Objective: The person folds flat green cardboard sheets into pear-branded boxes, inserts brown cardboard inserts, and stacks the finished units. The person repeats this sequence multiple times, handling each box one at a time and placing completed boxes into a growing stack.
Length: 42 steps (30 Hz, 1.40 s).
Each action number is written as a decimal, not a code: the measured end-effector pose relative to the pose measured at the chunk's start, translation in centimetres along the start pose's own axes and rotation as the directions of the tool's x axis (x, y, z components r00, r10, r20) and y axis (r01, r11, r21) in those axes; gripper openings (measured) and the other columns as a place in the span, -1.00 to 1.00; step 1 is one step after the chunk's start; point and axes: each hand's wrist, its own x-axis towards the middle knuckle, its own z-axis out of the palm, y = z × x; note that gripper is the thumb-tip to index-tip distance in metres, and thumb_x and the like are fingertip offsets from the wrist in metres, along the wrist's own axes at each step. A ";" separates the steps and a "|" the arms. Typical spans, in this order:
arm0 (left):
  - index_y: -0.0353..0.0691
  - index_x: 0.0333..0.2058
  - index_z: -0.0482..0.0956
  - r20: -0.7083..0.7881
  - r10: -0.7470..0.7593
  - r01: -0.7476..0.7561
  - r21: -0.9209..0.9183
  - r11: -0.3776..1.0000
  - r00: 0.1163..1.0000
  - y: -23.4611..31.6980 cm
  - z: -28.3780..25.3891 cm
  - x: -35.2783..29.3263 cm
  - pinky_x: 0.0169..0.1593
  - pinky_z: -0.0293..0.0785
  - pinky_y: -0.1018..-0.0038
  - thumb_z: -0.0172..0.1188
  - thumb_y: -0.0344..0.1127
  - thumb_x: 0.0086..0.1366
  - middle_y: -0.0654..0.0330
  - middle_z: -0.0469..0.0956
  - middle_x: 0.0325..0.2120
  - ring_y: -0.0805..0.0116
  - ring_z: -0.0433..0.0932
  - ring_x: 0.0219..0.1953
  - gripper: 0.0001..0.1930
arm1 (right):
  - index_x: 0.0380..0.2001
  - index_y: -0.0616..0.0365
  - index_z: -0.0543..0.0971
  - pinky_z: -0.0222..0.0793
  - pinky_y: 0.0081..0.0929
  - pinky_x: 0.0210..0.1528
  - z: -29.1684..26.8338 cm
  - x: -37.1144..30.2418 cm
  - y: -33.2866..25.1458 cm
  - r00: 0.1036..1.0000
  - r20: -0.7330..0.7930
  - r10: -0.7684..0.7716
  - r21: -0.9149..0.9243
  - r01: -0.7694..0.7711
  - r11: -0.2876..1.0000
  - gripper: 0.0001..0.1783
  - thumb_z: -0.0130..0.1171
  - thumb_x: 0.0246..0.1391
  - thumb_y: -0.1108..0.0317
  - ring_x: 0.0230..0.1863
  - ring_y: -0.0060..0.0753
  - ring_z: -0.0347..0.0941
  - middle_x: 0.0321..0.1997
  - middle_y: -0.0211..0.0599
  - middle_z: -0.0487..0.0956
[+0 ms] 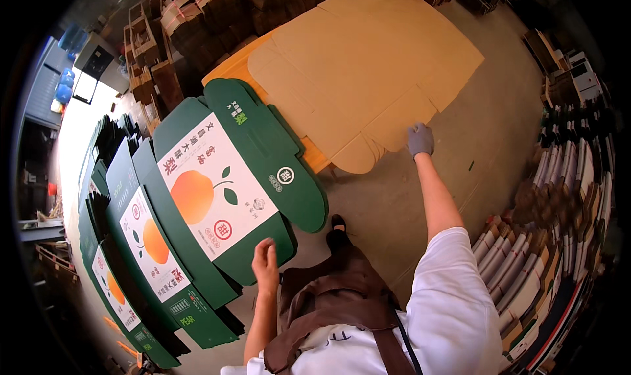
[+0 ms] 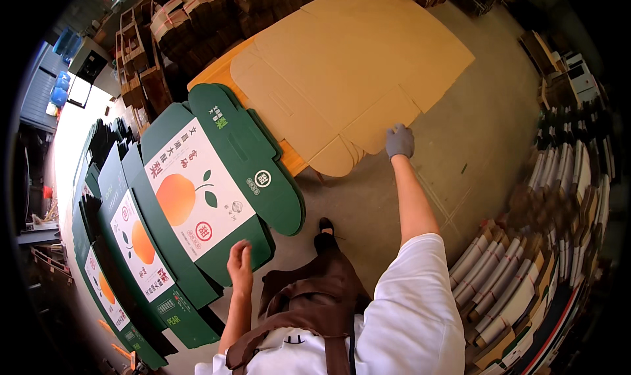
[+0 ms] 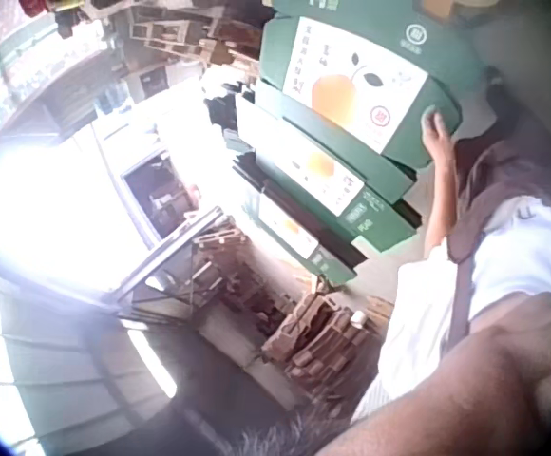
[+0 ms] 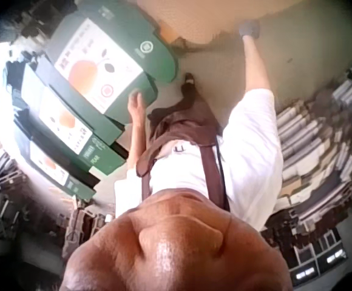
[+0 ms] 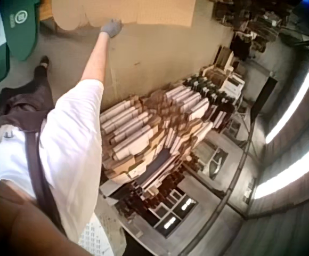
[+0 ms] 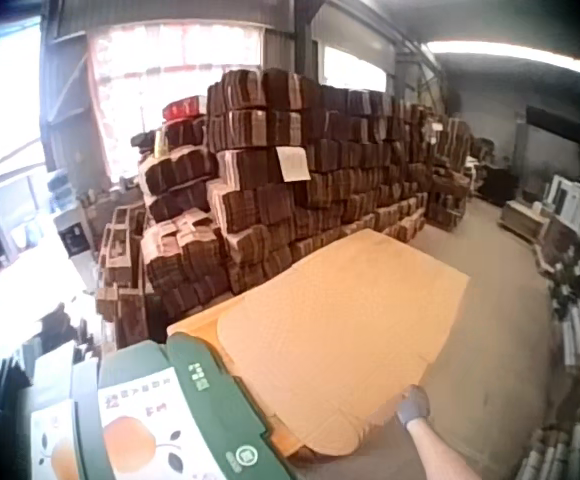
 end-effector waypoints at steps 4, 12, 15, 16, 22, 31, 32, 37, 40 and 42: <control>-0.38 0.08 0.43 0.211 -0.145 0.153 -0.022 0.988 0.967 1.4 18.9 10.4 0.04 0.42 0.50 0.09 -0.34 0.39 0.14 0.56 -0.10 0.40 0.53 -0.03 -0.65 | 0.04 0.08 0.48 0.44 -0.04 0.01 -0.5 7.6 4.7 0.990 0.131 0.059 -0.089 -0.048 0.995 -0.46 0.13 0.03 0.02 0.01 0.10 0.50 0.04 -0.01 0.53; -0.23 -0.25 0.37 -0.050 -0.443 0.434 -0.132 0.891 0.895 1.4 28.5 16.7 -0.44 0.44 0.57 0.20 -0.37 0.30 0.23 0.50 -0.43 0.49 0.47 -0.50 -0.82 | -0.15 0.20 0.48 0.45 -0.19 -0.20 1.8 11.0 8.7 0.990 0.112 0.087 0.306 -0.118 0.945 -0.48 0.24 -0.04 0.01 -0.25 -0.06 0.57 -0.33 -0.07 0.61; -0.22 -0.28 0.37 -0.060 -0.481 0.451 -0.261 0.853 0.875 2.6 28.0 16.9 -0.50 0.42 0.58 0.23 -0.37 0.30 0.26 0.48 -0.49 0.51 0.45 -0.57 -0.82 | -0.24 0.20 0.50 0.45 -0.33 -0.39 0.9 12.1 8.6 0.962 0.219 0.164 0.473 -0.252 0.844 -0.54 0.32 -0.05 0.05 -0.44 -0.25 0.56 -0.46 -0.20 0.58; -0.18 -0.34 0.37 -0.054 -0.512 0.480 -0.277 0.832 0.857 2.8 27.2 16.9 -0.53 0.42 0.57 0.25 -0.36 0.29 0.28 0.47 -0.53 0.51 0.44 -0.60 -0.82 | -0.27 0.19 0.50 0.44 -0.38 -0.46 0.4 11.8 7.1 0.938 0.292 0.185 0.525 -0.319 0.789 -0.56 0.34 -0.05 0.07 -0.50 -0.32 0.54 -0.50 -0.25 0.57; -0.10 -0.47 0.37 0.143 -0.558 0.568 -0.369 0.736 0.817 3.7 28.6 17.0 -0.52 0.39 0.56 0.23 -0.39 0.30 0.34 0.43 -0.58 0.52 0.37 -0.61 -0.79 | -0.06 0.38 0.53 0.46 -0.48 -0.23 -5.2 15.4 4.9 0.945 0.308 0.108 0.835 -0.324 0.445 -0.46 0.38 0.01 0.17 -0.27 -0.40 0.53 -0.23 -0.25 0.62; -0.13 -0.34 0.43 0.311 -0.448 0.544 -0.542 0.641 0.838 14.8 23.5 13.2 -0.38 0.38 0.56 0.16 -0.28 0.37 0.36 0.45 -0.48 0.54 0.43 -0.49 -0.87 | -0.04 0.35 0.54 0.37 -0.55 -0.03 -32.8 4.5 -20.8 0.859 -0.113 -0.500 0.909 0.292 0.297 -0.67 0.16 0.21 0.34 -0.11 -0.58 0.46 -0.13 -0.33 0.60; -0.15 -0.31 0.43 0.237 -0.457 0.511 -0.492 0.705 0.857 16.4 21.2 12.6 -0.36 0.38 0.56 0.15 -0.27 0.37 0.36 0.46 -0.45 0.55 0.44 -0.46 -0.87 | -0.06 0.34 0.55 0.36 -0.57 -0.03 -34.4 2.2 -23.1 0.819 -0.141 -0.557 0.911 0.327 0.251 -0.69 0.15 0.21 0.35 -0.12 -0.60 0.46 -0.14 -0.35 0.60; -0.26 -0.14 0.45 -0.020 0.175 -0.160 -0.520 0.839 0.984 18.0 6.8 13.8 -0.18 0.36 0.59 0.13 -0.26 0.39 0.34 0.47 -0.35 0.58 0.43 -0.26 -0.79 | -0.12 0.32 0.56 0.32 -0.61 0.00 -39.1 -8.9 -31.1 0.678 -0.271 -0.684 0.853 0.498 0.156 -0.76 0.15 0.20 0.40 -0.17 -0.63 0.42 -0.21 -0.45 0.57; -0.32 -0.10 0.45 -0.289 0.323 -0.429 -0.483 0.763 0.901 18.8 -5.4 15.3 -0.07 0.41 0.57 0.14 -0.28 0.40 0.27 0.52 -0.29 0.52 0.46 -0.21 -0.76 | -0.14 0.29 0.56 0.33 -0.57 0.00 -42.9 -14.9 -32.4 0.588 -0.301 -0.751 0.817 0.565 0.115 -0.76 0.15 0.21 0.35 -0.15 -0.59 0.42 -0.19 -0.42 0.56; -0.39 -0.07 0.47 -0.487 0.301 -0.495 -0.339 0.800 0.820 14.6 -11.8 18.0 -0.10 0.51 0.41 0.16 -0.20 0.37 0.03 0.61 -0.25 0.28 0.60 -0.20 -0.66 | -0.13 0.28 0.55 0.34 -0.53 0.01 -44.7 -17.1 -31.9 0.537 -0.324 -0.779 0.807 0.587 0.070 -0.74 0.14 0.21 0.32 -0.12 -0.55 0.43 -0.15 -0.37 0.56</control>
